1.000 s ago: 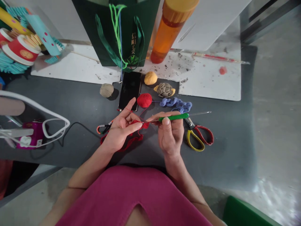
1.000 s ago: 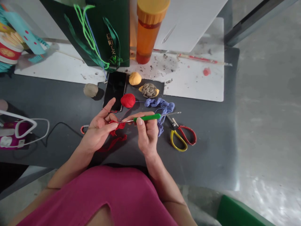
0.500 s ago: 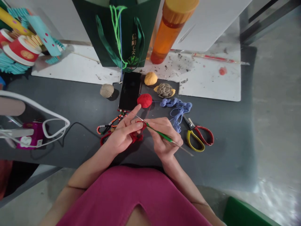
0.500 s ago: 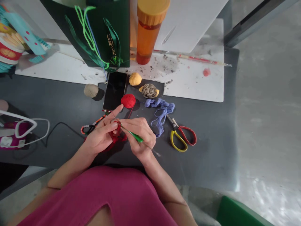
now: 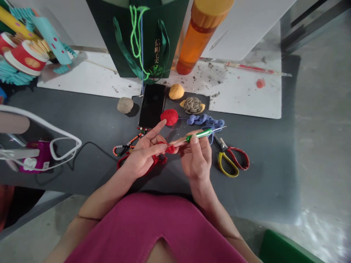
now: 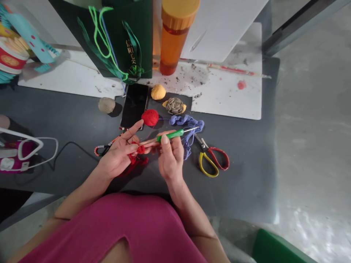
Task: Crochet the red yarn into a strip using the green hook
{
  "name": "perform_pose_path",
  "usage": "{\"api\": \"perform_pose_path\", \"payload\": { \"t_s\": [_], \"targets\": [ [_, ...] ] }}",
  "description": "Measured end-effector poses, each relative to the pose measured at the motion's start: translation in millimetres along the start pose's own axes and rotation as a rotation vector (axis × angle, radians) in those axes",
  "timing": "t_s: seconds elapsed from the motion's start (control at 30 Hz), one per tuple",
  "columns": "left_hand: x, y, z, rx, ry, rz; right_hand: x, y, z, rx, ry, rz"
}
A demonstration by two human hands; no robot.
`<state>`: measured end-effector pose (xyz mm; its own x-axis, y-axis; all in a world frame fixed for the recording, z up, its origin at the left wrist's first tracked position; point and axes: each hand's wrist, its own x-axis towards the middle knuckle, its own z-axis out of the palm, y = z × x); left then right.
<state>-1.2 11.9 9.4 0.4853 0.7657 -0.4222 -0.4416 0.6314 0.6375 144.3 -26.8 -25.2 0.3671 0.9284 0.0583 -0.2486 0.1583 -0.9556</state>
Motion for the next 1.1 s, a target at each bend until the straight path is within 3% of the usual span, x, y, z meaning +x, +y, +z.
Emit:
{"api": "perform_pose_path", "payload": {
  "t_s": [0.1,0.23,0.4,0.47,0.6,0.73,0.83,1.1],
  "targets": [
    [-1.3,-3.8,1.7,0.116,-0.006,0.11,-1.9,0.4,4.1,0.052,0.004,-0.045],
    [-0.9,-7.6,2.5,0.147,0.026,0.2,-4.2,-5.3,5.6,-0.073,-0.006,-0.16],
    [1.2,-8.4,2.9,0.047,0.069,0.165,-3.7,-14.2,4.5,-0.416,-0.078,-0.511],
    [1.1,-7.4,3.6,-0.02,0.058,0.099,-4.5,-15.3,5.5,-0.478,-0.056,-0.555],
    [-0.4,-5.2,4.6,-0.098,0.056,-0.019,-8.0,-15.1,8.9,-0.374,0.051,-0.4],
    [-0.9,-3.4,4.5,-0.114,0.066,-0.038,-11.5,-16.1,9.3,-0.396,0.136,-0.254],
    [-0.6,-1.2,5.0,-0.103,0.061,-0.028,-11.9,-15.0,7.2,-0.395,0.19,-0.219],
    [0.8,2.1,5.6,-0.078,0.068,0.011,-5.4,-6.3,2.5,-0.22,0.119,-0.123]
  ]
}}
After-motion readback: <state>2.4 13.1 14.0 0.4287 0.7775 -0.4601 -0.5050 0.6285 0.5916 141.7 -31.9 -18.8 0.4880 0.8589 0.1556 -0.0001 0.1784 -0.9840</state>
